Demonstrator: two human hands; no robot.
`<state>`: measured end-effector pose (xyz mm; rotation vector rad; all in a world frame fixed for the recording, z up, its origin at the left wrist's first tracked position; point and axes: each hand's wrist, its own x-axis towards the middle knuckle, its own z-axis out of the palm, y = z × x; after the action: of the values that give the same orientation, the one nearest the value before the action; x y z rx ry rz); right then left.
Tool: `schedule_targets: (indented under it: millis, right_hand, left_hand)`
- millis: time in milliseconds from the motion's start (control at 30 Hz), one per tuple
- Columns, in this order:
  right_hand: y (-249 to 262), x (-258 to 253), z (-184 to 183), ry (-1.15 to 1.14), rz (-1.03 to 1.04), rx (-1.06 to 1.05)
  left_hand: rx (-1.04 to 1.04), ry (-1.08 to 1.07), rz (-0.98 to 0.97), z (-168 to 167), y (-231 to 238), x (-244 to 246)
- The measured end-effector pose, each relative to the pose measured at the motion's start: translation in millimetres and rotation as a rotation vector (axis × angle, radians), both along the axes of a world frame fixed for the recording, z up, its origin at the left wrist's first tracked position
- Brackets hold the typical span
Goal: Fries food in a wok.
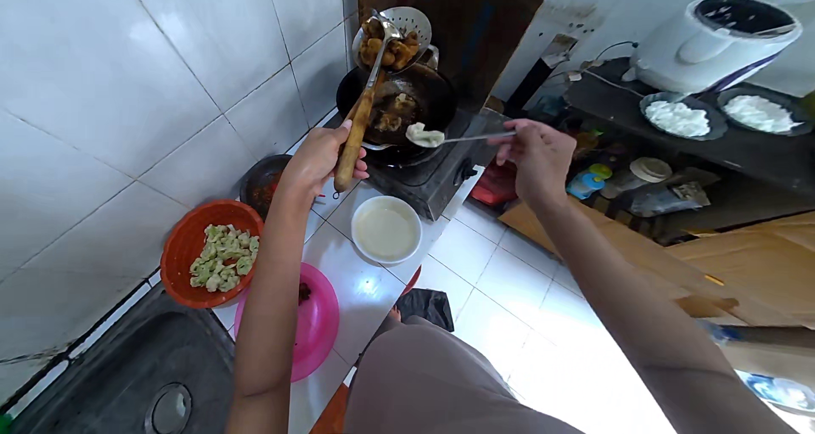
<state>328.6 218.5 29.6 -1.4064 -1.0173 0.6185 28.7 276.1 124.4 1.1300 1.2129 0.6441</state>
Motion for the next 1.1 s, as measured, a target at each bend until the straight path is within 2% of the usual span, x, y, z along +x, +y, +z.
schedule_targets:
  millis: [167, 300, 400, 500, 767, 967, 1100]
  right_hand:
    - [81, 30, 8, -0.118, 0.011, -0.125]
    - [138, 40, 21, -0.456, 0.112, -0.22]
    - [169, 30, 40, -0.702, 0.264, -0.199]
    - [188, 20, 49, -0.827, 0.369, -0.156]
    - [189, 36, 46, -1.004, 0.405, 0.059]
    - [165, 41, 57, -1.0, 0.343, 0.152]
    - [153, 41, 44, -0.97, 0.33, 0.254]
  left_hand:
    - [-0.021, -0.012, 0.021, -2, 4, 3]
    - [-0.029, 0.003, 0.025, -2, 5, 7]
    - [-0.035, 0.007, 0.029, -5, 7, 11]
    - [-0.04, 0.022, 0.019, -7, 8, 14]
    - [-0.029, 0.018, 0.031, -10, 10, 13]
    - [-0.021, 0.014, 0.042, -7, 12, 15]
    - [-0.008, 0.009, 0.042, -7, 11, 17]
